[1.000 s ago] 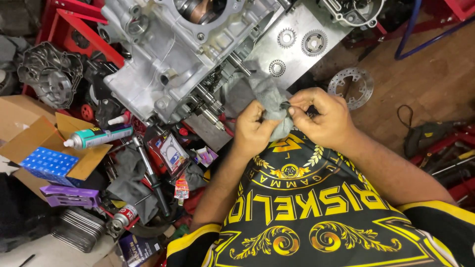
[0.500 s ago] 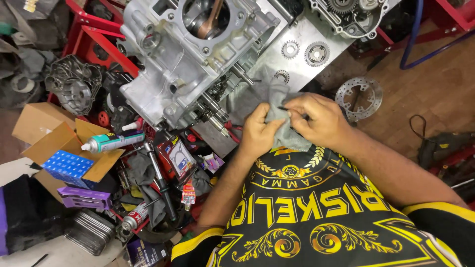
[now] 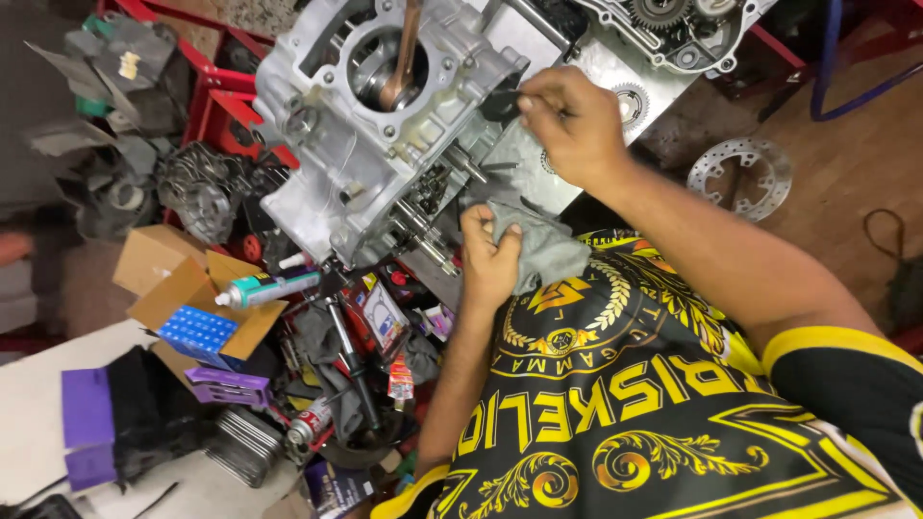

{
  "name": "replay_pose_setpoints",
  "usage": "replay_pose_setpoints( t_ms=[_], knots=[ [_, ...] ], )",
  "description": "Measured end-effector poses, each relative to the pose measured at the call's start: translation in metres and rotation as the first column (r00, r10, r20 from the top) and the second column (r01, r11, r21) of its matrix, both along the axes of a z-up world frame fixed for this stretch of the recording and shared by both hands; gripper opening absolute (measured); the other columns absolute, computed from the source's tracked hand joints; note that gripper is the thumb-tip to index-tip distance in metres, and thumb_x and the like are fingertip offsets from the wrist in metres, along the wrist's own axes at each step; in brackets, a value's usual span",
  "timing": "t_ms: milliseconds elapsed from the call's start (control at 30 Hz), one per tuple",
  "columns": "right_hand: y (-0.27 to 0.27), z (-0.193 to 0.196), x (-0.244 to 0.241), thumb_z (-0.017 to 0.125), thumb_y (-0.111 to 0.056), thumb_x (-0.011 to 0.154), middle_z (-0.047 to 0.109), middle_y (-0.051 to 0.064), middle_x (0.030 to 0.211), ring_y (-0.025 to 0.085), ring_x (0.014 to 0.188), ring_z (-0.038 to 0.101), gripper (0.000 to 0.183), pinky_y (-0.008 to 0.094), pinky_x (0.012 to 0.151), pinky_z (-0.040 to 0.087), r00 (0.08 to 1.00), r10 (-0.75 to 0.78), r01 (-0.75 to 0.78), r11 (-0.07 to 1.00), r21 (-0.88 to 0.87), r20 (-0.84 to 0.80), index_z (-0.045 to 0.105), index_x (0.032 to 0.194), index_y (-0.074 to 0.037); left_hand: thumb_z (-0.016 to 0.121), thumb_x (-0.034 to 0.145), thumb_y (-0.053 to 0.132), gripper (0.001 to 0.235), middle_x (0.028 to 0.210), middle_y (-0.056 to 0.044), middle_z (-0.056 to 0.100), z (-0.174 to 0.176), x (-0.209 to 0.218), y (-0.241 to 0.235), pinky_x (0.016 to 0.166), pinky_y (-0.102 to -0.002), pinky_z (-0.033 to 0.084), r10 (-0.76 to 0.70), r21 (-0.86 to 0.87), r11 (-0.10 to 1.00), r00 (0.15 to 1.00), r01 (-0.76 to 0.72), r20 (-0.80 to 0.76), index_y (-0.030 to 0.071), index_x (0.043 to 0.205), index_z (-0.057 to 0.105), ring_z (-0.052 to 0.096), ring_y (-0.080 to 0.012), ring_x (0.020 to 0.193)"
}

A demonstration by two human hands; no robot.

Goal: The person wipes small metal engine components with a gray cloth, tightens a bolt on a motorcycle engine crankcase using a torque wrench, and handles gears, washers and a clutch assembly laid out on the workbench, moving parts around as they clean and work on the engine.

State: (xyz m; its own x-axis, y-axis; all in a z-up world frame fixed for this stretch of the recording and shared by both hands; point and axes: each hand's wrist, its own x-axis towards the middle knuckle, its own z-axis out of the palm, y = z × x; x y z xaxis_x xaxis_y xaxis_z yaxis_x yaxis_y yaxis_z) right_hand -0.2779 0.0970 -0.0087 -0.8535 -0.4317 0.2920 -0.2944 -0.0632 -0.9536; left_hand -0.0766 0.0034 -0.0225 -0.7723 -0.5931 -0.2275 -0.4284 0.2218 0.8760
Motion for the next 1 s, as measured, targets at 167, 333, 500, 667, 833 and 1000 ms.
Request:
replay_pose_setpoints(
  t_ms=[167, 333, 500, 667, 833, 1000],
  knots=[
    [-0.021, -0.014, 0.002, 0.073, 0.006, 0.1, 0.072, 0.01, 0.09, 0.021, 0.077, 0.067, 0.011, 0.034, 0.069, 0.056, 0.982, -0.113, 0.109, 0.993, -0.036, -0.154, 0.068, 0.105, -0.002, 0.055, 0.093, 0.016, 0.069, 0.148, -0.023, 0.052, 0.051, -0.032, 0.0, 0.107, -0.037, 0.049, -0.22, -0.038, 0.974, 0.975, 0.221, 0.038, 0.012, 0.156, 0.026, 0.066, -0.0353, 0.124],
    [-0.029, -0.009, 0.001, 0.071, 0.012, 0.096, 0.068, 0.009, 0.088, 0.021, 0.074, 0.061, 0.013, 0.033, 0.067, 0.049, 0.945, -0.179, 0.165, 0.984, -0.072, -0.275, 0.07, 0.099, -0.001, 0.05, 0.093, 0.024, 0.084, 0.167, -0.021, 0.035, 0.043, -0.06, -0.017, 0.11, -0.049, 0.045, -0.35, -0.205, 0.905, 0.927, 0.372, 0.138, 0.015, 0.164, 0.006, 0.056, -0.05, 0.134],
    [-0.028, -0.008, -0.011, 0.077, 0.005, 0.089, 0.057, 0.004, 0.076, 0.02, 0.066, 0.054, 0.012, 0.035, 0.052, 0.044, 0.789, -0.272, 0.323, 0.947, -0.005, -0.552, 0.073, 0.091, -0.006, 0.054, 0.098, 0.025, 0.086, 0.167, -0.025, 0.032, 0.03, -0.073, -0.022, 0.115, -0.044, 0.045, -0.364, -0.263, 0.893, 0.93, 0.366, 0.056, 0.014, 0.165, 0.0, 0.05, -0.0471, 0.144],
    [-0.025, -0.002, -0.02, 0.075, -0.003, 0.097, 0.049, 0.002, 0.071, 0.021, 0.063, 0.05, 0.01, 0.036, 0.051, 0.039, 0.68, -0.246, 0.338, 0.941, -0.002, -0.691, 0.071, 0.09, -0.01, 0.055, 0.099, 0.025, 0.086, 0.163, -0.029, 0.036, 0.024, -0.075, -0.026, 0.111, -0.043, 0.046, -0.362, -0.298, 0.889, 0.932, 0.348, 0.01, 0.011, 0.165, 0.001, 0.056, -0.0448, 0.139],
    [-0.015, -0.004, -0.023, 0.074, -0.01, 0.1, 0.049, 0.001, 0.072, 0.019, 0.061, 0.051, 0.004, 0.034, 0.049, 0.04, 0.608, -0.185, 0.349, 0.936, 0.05, -0.772, 0.074, 0.097, -0.012, 0.054, 0.1, 0.029, 0.086, 0.126, -0.022, 0.07, 0.019, -0.074, -0.028, 0.095, -0.045, 0.052, -0.37, -0.295, 0.887, 0.929, 0.356, 0.008, 0.01, 0.165, 0.0, 0.065, -0.0445, 0.116],
    [0.026, -0.01, -0.006, 0.062, -0.014, 0.108, 0.059, 0.005, 0.083, 0.026, 0.07, 0.06, 0.019, 0.038, 0.06, 0.046, 0.735, -0.009, 0.146, 0.979, 0.145, -0.678, 0.075, 0.12, -0.008, 0.053, 0.102, 0.027, 0.078, 0.169, -0.023, 0.029, 0.029, -0.067, -0.028, 0.118, -0.042, 0.043, -0.402, -0.324, 0.862, 0.915, 0.391, 0.037, 0.01, 0.165, 0.011, 0.049, -0.0436, 0.147]
  ],
)
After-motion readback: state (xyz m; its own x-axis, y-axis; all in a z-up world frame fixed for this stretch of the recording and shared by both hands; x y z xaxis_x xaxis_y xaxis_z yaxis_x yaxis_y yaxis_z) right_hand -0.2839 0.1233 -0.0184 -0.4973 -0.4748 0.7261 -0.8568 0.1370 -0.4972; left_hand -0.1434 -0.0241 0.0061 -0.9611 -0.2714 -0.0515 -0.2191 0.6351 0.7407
